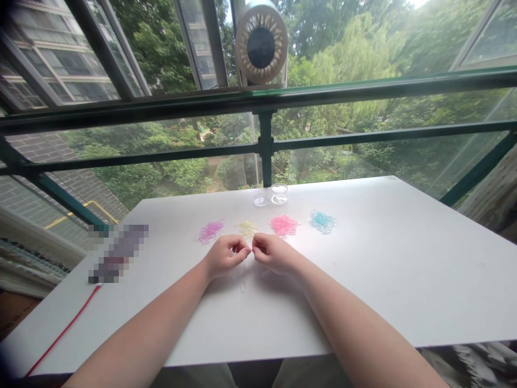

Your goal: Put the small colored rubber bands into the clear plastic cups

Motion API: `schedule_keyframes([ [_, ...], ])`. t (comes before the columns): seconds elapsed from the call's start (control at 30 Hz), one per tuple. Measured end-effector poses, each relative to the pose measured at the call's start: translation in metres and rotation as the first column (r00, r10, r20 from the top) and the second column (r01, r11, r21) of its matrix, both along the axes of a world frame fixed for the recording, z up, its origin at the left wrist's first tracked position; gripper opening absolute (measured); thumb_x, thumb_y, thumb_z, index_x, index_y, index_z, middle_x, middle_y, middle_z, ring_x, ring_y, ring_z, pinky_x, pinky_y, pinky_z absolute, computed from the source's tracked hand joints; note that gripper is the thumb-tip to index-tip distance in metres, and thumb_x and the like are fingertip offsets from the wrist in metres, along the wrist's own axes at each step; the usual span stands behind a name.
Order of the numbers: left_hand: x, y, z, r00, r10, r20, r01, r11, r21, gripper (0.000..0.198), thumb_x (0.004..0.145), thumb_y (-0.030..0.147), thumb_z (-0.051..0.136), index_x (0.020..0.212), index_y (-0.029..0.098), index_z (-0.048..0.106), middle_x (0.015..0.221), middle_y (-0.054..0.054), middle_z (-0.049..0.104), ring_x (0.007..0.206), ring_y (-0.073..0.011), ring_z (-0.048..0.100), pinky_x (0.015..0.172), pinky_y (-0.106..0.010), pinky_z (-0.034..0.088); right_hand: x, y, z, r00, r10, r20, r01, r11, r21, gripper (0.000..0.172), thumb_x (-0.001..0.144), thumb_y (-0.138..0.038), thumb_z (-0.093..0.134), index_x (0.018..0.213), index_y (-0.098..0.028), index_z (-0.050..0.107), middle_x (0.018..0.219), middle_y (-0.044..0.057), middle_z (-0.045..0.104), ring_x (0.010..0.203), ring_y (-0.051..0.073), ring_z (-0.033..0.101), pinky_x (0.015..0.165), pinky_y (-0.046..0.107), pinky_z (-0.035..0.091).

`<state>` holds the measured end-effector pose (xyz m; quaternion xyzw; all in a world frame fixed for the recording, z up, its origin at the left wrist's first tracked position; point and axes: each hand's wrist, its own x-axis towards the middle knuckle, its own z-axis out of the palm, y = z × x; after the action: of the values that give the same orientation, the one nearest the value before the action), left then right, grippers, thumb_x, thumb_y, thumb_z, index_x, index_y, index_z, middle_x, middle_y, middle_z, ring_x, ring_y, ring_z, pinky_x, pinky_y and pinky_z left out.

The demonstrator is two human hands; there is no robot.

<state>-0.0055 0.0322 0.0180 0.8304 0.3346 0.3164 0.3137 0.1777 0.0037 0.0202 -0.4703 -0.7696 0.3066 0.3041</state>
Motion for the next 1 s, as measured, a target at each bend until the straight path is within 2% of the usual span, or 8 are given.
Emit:
schedule_keyframes([
  [0.17, 0.0004, -0.0016, 0.0006, 0.995, 0.065, 0.078, -0.074, 0.99, 0.118, 0.019, 0.078, 0.028, 0.052, 0.063, 0.016, 0.053, 0.061, -0.001, 0.054, 0.059, -0.0101, 0.048, 0.059, -0.023, 0.04, -0.0003, -0.0008, 0.0022, 0.995, 0.046, -0.083, -0.05, 0.998, -0.047, 0.008, 0.072, -0.015, 0.045, 0.065, -0.018, 0.042, 0.058, -0.005, 0.039, 0.055, 0.008, 0.035, 0.051, 0.022, 0.028],
  [0.37, -0.0025, 0.0038, 0.0009, 0.963, 0.234, 0.136, -0.255, 0.953, 0.163, 0.019, 0.081, 0.028, 0.05, 0.066, 0.016, 0.053, 0.064, -0.001, 0.056, 0.061, -0.0109, 0.049, 0.061, -0.024, 0.041, 0.001, -0.0001, 0.0028, 0.986, 0.115, -0.12, -0.12, 0.992, -0.039, 0.01, 0.072, -0.013, 0.043, 0.065, -0.019, 0.04, 0.059, -0.005, 0.038, 0.056, 0.009, 0.035, 0.053, 0.022, 0.029],
  [0.43, -0.0026, 0.0049, 0.0006, 0.971, 0.208, 0.114, -0.224, 0.964, 0.146, 0.02, 0.081, 0.029, 0.05, 0.067, 0.016, 0.055, 0.064, -0.001, 0.057, 0.061, -0.0108, 0.05, 0.062, -0.024, 0.041, 0.0012, 0.0002, 0.0017, 0.988, 0.107, -0.109, -0.111, 0.993, -0.029, 0.009, 0.072, -0.014, 0.043, 0.065, -0.019, 0.041, 0.059, -0.004, 0.038, 0.056, 0.009, 0.035, 0.053, 0.022, 0.029],
  [0.6, -0.0016, 0.0037, -0.0001, 1.0, 0.004, 0.001, -0.004, 1.0, 0.009, 0.02, 0.079, 0.031, 0.054, 0.068, 0.015, 0.06, 0.063, -0.001, 0.059, 0.059, -0.01, 0.049, 0.059, -0.022, 0.039, 0.0012, 0.0013, -0.0021, 0.998, 0.038, -0.058, -0.038, 0.999, 0.001, 0.005, 0.073, -0.016, 0.045, 0.068, -0.018, 0.046, 0.06, -0.004, 0.044, 0.057, 0.01, 0.039, 0.053, 0.022, 0.031],
  [0.87, -0.0027, 0.002, -0.0015, 0.999, -0.028, -0.026, 0.026, 0.995, -0.094, 0.016, 0.075, 0.03, 0.058, 0.072, 0.015, 0.062, 0.066, -0.002, 0.062, 0.058, -0.0093, 0.05, 0.056, -0.021, 0.038, 0.0012, 0.0011, -0.0028, 0.999, 0.003, -0.036, -0.002, 1.0, 0.026, 0.005, 0.073, -0.016, 0.047, 0.069, -0.019, 0.045, 0.06, -0.004, 0.045, 0.054, 0.009, 0.039, 0.051, 0.022, 0.03],
  [1.0, -0.0025, 0.0006, 0.0003, 0.999, -0.033, -0.015, 0.032, 0.997, -0.07, 0.012, 0.074, 0.025, 0.057, 0.068, 0.014, 0.06, 0.064, -0.001, 0.06, 0.058, -0.0089, 0.049, 0.056, -0.021, 0.039, 0.001, 0.0001, -0.0027, 1.0, 0.017, -0.018, -0.017, 0.999, 0.031, 0.004, 0.075, -0.016, 0.046, 0.072, -0.019, 0.047, 0.063, -0.003, 0.048, 0.056, 0.01, 0.041, 0.053, 0.023, 0.032],
])
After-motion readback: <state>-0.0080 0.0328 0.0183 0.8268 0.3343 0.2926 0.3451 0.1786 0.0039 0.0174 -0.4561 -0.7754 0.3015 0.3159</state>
